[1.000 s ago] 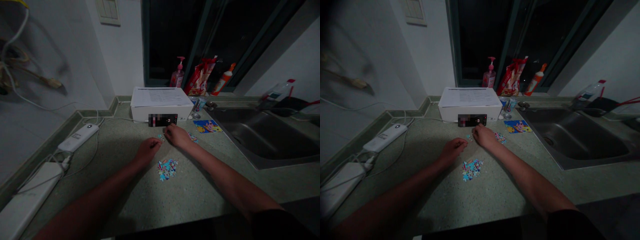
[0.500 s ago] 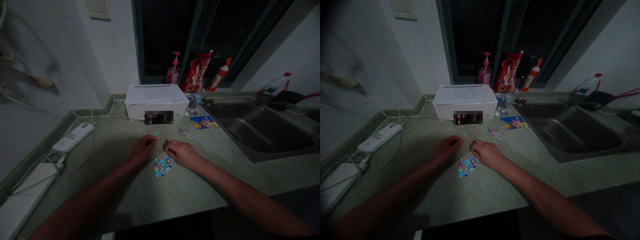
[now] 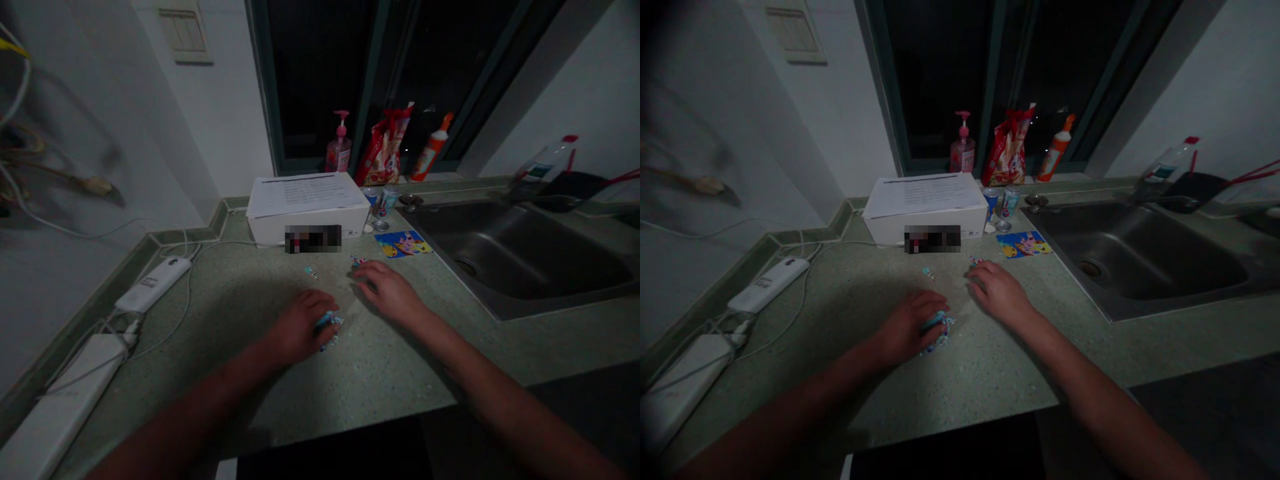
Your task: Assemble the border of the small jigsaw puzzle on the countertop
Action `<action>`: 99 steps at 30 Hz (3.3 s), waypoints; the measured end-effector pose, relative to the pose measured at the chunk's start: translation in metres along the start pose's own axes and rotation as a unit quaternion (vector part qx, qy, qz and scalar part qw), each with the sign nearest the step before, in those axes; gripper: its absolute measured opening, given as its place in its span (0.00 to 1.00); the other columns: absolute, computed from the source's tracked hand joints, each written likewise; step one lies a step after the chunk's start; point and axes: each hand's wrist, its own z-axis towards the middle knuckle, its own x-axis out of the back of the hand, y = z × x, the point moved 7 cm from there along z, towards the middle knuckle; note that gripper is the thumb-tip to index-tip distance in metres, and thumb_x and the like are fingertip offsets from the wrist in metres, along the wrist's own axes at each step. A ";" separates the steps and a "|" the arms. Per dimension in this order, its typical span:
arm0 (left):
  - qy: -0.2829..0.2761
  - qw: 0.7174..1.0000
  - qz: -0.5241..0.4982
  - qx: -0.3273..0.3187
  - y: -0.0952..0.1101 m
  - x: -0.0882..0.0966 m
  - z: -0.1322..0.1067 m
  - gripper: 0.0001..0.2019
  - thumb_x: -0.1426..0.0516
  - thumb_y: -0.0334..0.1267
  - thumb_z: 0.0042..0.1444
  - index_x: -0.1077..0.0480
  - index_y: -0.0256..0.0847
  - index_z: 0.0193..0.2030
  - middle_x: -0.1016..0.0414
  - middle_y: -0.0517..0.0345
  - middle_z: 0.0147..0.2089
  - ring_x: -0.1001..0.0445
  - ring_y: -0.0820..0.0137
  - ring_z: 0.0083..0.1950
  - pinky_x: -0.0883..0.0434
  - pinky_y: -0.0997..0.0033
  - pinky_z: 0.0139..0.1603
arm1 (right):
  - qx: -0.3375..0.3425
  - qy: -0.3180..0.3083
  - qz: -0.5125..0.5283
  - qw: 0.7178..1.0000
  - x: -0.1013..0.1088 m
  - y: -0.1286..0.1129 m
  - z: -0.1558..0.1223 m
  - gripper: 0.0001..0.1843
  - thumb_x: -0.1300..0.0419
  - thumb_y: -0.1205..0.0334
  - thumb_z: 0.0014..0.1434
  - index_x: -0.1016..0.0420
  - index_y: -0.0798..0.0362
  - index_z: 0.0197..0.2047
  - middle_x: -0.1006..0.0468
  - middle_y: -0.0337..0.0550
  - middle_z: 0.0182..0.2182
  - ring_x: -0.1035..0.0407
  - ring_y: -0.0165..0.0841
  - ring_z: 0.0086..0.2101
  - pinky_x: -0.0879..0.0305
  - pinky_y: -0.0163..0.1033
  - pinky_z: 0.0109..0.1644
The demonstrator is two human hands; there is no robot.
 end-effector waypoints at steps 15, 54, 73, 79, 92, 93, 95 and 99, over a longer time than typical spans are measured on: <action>-0.056 0.994 0.085 -0.037 0.010 -0.023 -0.005 0.17 0.36 0.37 0.68 0.25 0.41 0.62 0.20 0.46 0.64 0.23 0.52 0.64 0.25 0.45 0.68 | -0.060 0.019 -0.031 0.998 -0.040 0.055 0.032 0.24 0.40 0.58 0.72 0.24 0.59 0.67 0.28 0.67 0.68 0.32 0.53 0.68 0.35 0.61 0.73; -0.033 0.991 0.125 0.044 -0.034 0.026 -0.027 0.23 0.38 0.46 0.71 0.28 0.42 0.69 0.24 0.40 0.70 0.25 0.49 0.69 0.28 0.40 0.69 | 0.155 -0.087 0.076 0.981 -0.066 -0.066 0.012 0.21 0.32 0.57 0.69 0.21 0.51 0.63 0.20 0.56 0.60 0.27 0.49 0.62 0.29 0.59 0.67; -0.002 0.986 0.154 0.063 -0.042 0.035 -0.028 0.12 0.41 0.35 0.70 0.20 0.43 0.56 0.16 0.47 0.57 0.21 0.55 0.57 0.28 0.48 0.64 | 0.116 -0.012 0.044 0.992 -0.066 -0.060 0.028 0.16 0.43 0.68 0.70 0.17 0.52 0.54 0.18 0.56 0.54 0.24 0.47 0.55 0.26 0.59 0.63; 0.023 0.981 0.180 0.073 -0.046 0.042 -0.028 0.10 0.42 0.35 0.71 0.19 0.42 0.52 0.16 0.47 0.52 0.21 0.56 0.53 0.28 0.50 0.60 | 0.137 -0.022 0.059 0.989 -0.069 -0.063 0.029 0.17 0.41 0.64 0.72 0.18 0.48 0.59 0.21 0.55 0.61 0.27 0.48 0.61 0.28 0.64 0.66; -0.038 0.989 0.140 -0.007 -0.014 0.038 -0.031 0.09 0.44 0.38 0.75 0.20 0.45 0.51 0.15 0.52 0.50 0.20 0.60 0.51 0.29 0.55 0.56 | 0.138 -0.024 0.077 0.987 -0.068 -0.063 0.026 0.19 0.41 0.66 0.71 0.21 0.51 0.63 0.24 0.59 0.65 0.31 0.51 0.67 0.30 0.66 0.70; -0.032 0.990 0.136 -0.008 -0.014 0.038 -0.031 0.09 0.44 0.38 0.75 0.21 0.45 0.51 0.15 0.53 0.50 0.20 0.60 0.50 0.29 0.55 0.55 | 0.139 -0.025 0.081 0.987 -0.068 -0.063 0.026 0.18 0.40 0.67 0.71 0.21 0.51 0.62 0.23 0.59 0.65 0.31 0.51 0.67 0.30 0.66 0.69; -0.022 0.991 0.129 0.000 -0.017 0.038 -0.032 0.09 0.44 0.37 0.75 0.21 0.45 0.52 0.15 0.53 0.50 0.21 0.60 0.49 0.29 0.56 0.54 | 0.140 -0.028 0.087 0.986 -0.067 -0.063 0.025 0.17 0.40 0.67 0.71 0.20 0.49 0.60 0.23 0.58 0.64 0.31 0.51 0.67 0.30 0.67 0.69; -0.011 0.991 0.128 0.033 -0.026 0.039 -0.035 0.10 0.44 0.36 0.75 0.21 0.44 0.51 0.16 0.54 0.46 0.23 0.61 0.47 0.29 0.56 0.52 | 0.138 -0.024 0.085 0.987 -0.064 -0.063 0.025 0.16 0.41 0.67 0.71 0.19 0.50 0.58 0.22 0.58 0.63 0.31 0.52 0.67 0.29 0.66 0.69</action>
